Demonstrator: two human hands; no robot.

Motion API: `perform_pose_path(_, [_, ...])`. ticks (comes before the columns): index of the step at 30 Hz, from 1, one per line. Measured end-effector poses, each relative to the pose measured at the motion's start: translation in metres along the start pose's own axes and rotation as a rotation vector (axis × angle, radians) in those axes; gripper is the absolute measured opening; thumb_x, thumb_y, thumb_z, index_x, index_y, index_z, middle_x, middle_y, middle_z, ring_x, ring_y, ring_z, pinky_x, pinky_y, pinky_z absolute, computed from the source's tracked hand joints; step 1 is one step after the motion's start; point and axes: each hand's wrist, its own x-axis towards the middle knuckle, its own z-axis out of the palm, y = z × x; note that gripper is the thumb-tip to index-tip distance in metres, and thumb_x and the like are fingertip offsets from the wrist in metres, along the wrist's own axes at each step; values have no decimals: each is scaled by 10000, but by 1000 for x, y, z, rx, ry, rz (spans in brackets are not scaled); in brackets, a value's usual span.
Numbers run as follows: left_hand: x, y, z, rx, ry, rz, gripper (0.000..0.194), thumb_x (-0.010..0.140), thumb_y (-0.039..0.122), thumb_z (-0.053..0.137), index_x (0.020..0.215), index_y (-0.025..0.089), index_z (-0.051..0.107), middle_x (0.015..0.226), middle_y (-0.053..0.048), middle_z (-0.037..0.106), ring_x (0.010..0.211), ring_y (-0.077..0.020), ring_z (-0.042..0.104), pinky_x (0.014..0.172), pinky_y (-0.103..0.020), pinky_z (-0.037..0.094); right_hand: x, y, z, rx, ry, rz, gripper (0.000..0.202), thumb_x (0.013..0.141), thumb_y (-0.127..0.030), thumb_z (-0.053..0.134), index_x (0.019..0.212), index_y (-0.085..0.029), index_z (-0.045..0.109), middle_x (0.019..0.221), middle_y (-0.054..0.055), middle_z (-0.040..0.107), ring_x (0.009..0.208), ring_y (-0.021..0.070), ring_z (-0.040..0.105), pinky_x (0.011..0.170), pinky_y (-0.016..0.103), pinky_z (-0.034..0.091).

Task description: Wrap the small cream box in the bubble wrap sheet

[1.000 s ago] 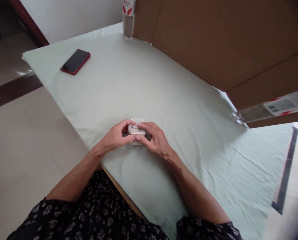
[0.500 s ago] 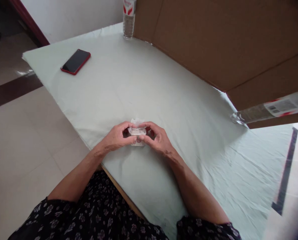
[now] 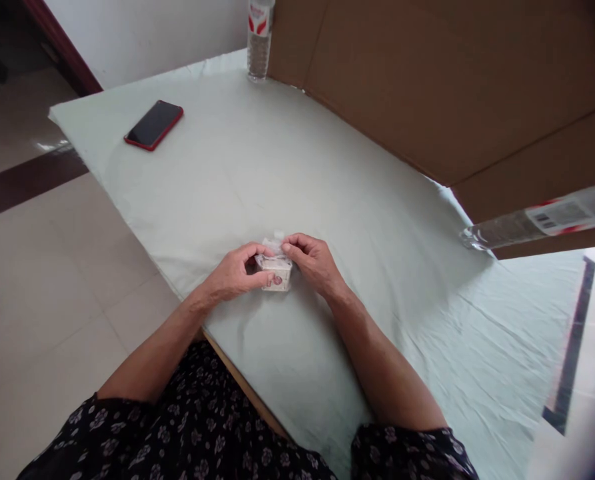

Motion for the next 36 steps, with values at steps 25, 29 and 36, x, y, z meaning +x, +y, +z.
perform_pose_path(25, [3,10,6,-156,-4,59,819,713,258,797,1457,195,460,1149,-82,654,992,-211,655,863,-326,537,-6,-10,6,72,36,-10,389,808,-590,728,901,-213,717,825,18,683,749,166,600,712,306,490])
perform_pose_path(29, [4,9,5,-148,-8,60,829,721,273,791,1468,178,445,1168,-95,656,994,-216,656,864,-337,539,-3,-15,9,84,77,-59,340,825,-553,726,834,-214,707,780,9,656,720,156,574,699,304,479])
perform_pose_path(36, [10,10,1,-74,-14,44,767,783,289,752,1478,171,450,1188,-109,678,934,-201,678,811,-326,543,-7,-19,8,-27,117,-97,244,851,-459,718,804,-221,749,794,13,717,774,179,636,765,327,509])
